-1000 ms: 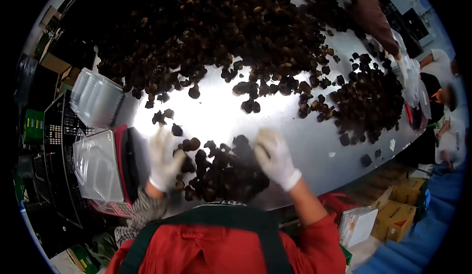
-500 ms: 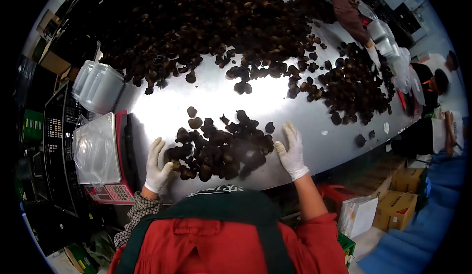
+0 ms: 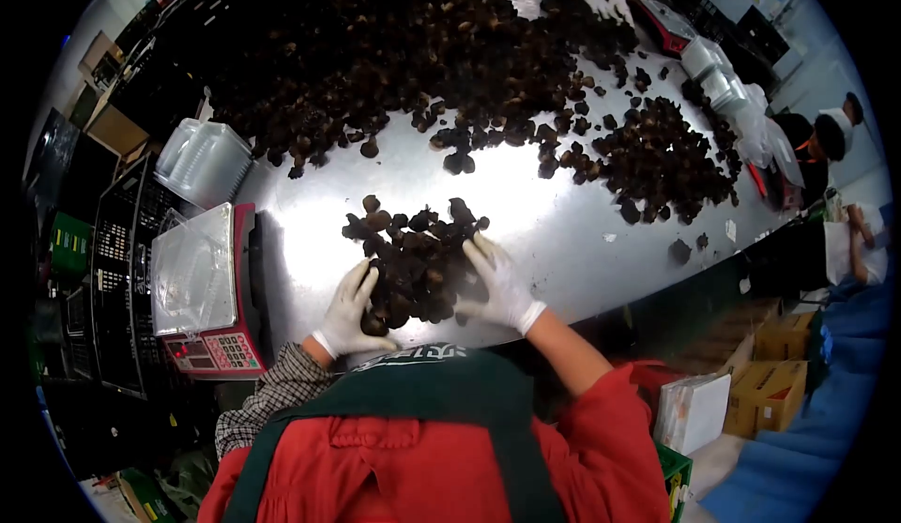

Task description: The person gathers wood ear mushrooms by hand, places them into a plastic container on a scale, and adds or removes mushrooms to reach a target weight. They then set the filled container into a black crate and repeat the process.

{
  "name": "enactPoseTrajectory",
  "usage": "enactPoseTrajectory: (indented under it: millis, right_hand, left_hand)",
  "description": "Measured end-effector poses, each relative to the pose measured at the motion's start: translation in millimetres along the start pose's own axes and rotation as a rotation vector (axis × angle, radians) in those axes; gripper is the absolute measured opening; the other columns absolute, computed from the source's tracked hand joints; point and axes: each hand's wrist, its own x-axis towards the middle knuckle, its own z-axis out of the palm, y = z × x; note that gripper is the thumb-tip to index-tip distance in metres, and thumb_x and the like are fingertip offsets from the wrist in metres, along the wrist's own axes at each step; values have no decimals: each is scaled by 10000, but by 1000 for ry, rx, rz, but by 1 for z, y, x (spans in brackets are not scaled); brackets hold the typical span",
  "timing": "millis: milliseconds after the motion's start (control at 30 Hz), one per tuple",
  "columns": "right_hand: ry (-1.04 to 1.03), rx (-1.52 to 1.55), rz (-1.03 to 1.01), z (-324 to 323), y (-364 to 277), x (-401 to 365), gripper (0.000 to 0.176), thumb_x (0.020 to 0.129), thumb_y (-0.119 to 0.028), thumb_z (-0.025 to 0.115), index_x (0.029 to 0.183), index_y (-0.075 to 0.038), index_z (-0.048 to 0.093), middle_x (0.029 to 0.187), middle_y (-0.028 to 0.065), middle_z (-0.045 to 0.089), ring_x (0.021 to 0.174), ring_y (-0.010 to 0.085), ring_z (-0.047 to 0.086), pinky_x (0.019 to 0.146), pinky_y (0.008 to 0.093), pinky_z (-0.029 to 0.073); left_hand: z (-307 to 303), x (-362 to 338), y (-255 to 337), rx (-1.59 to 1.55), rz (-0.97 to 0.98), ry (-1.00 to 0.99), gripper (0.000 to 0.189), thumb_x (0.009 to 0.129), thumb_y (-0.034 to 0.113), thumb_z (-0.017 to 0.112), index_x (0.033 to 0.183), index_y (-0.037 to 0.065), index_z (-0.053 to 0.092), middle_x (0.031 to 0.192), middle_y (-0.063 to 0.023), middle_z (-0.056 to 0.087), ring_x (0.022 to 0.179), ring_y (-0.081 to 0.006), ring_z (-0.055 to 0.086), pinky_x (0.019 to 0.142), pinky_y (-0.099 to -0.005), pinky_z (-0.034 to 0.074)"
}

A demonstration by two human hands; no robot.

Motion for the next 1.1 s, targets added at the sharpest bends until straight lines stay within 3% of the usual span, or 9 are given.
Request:
enactPoseTrajectory:
  millis: [233, 367, 600, 700, 733, 800, 933, 1000, 1100]
  right_hand:
    - [48, -98, 5, 12, -14, 8, 1084, 652, -631, 714, 1438, -31, 269, 1456, 306, 222, 1295, 477, 305, 1062, 495, 306]
    - [13, -129, -270, 31, -40, -3, 960, 639, -548, 746, 1374, -51, 380, 1390, 282, 318, 1254, 428, 366, 1051, 537, 294]
    - [112, -178, -113, 32, -49, 16, 833, 654, -344, 740, 1364, -65, 406, 1218, 176, 505, 1054, 338, 515, 950, 460, 413]
    - [9, 84, 180, 20, -51, 48, 794, 678, -245, 731, 1375, -64, 396, 1123, 187, 543, 1008, 345, 554, 875, 396, 480]
    - [-99, 162, 332, 3, -59, 62, 762, 708, -226, 723, 1377, -62, 397, 1175, 199, 538, 1056, 351, 555, 916, 382, 468]
    - [-8, 228, 170, 4, -34, 82, 708, 731, -220, 703, 1366, -85, 420, 1105, 194, 570, 980, 325, 604, 881, 353, 491]
    - [-134, 553, 237, -68, -81, 127, 684, 715, -172, 709, 1327, -4, 454, 1073, 171, 617, 975, 234, 617, 889, 297, 487]
    - [-141, 452, 169, -87, -96, 148, 690, 754, -165, 709, 1357, 11, 424, 1280, 146, 549, 1136, 186, 545, 997, 299, 426]
    - [5, 397, -92, -100, -139, 177, 662, 712, -232, 706, 1294, 0, 493, 1150, 189, 592, 1049, 268, 598, 928, 313, 469]
  left_hand:
    - [0, 16, -5, 81, 26, 10, 1255, 520, 660, 778, 1457, 49, 208, 1480, -271, 134, 1343, -471, 200, 1099, -526, 228]
    - [16, 28, 15, 91, 176, -23, 1041, 596, 609, 751, 1417, 109, 352, 1455, -268, 237, 1317, -462, 261, 1075, -524, 280]
    - [27, 50, 15, 121, 47, 71, 764, 654, 298, 735, 1342, 130, 449, 1288, -143, 463, 1138, -354, 453, 953, -433, 419]
    - [19, 82, 6, -192, -190, 77, 665, 681, 208, 700, 1309, 124, 498, 1204, -144, 552, 1067, -325, 545, 916, -376, 469]
    - [3, 97, 9, -427, -370, 24, 632, 676, 130, 672, 1277, 20, 511, 1105, -169, 610, 965, -270, 609, 888, -334, 484]
    - [-16, 118, -9, -558, -337, -57, 619, 682, 107, 665, 1272, 2, 511, 1041, -138, 636, 891, -202, 625, 801, -294, 521]
    - [-102, 136, 36, -901, -572, -115, 552, 710, 15, 622, 1253, 10, 524, 930, -111, 637, 746, -147, 625, 627, -262, 543]
    - [-140, 134, 51, -950, -494, -68, 575, 707, 2, 630, 1269, -2, 507, 939, -112, 635, 765, -142, 623, 641, -253, 542]
    - [-167, 116, 36, -864, -344, 242, 584, 707, -31, 634, 1275, -36, 493, 1015, -124, 629, 826, -155, 615, 708, -258, 535]
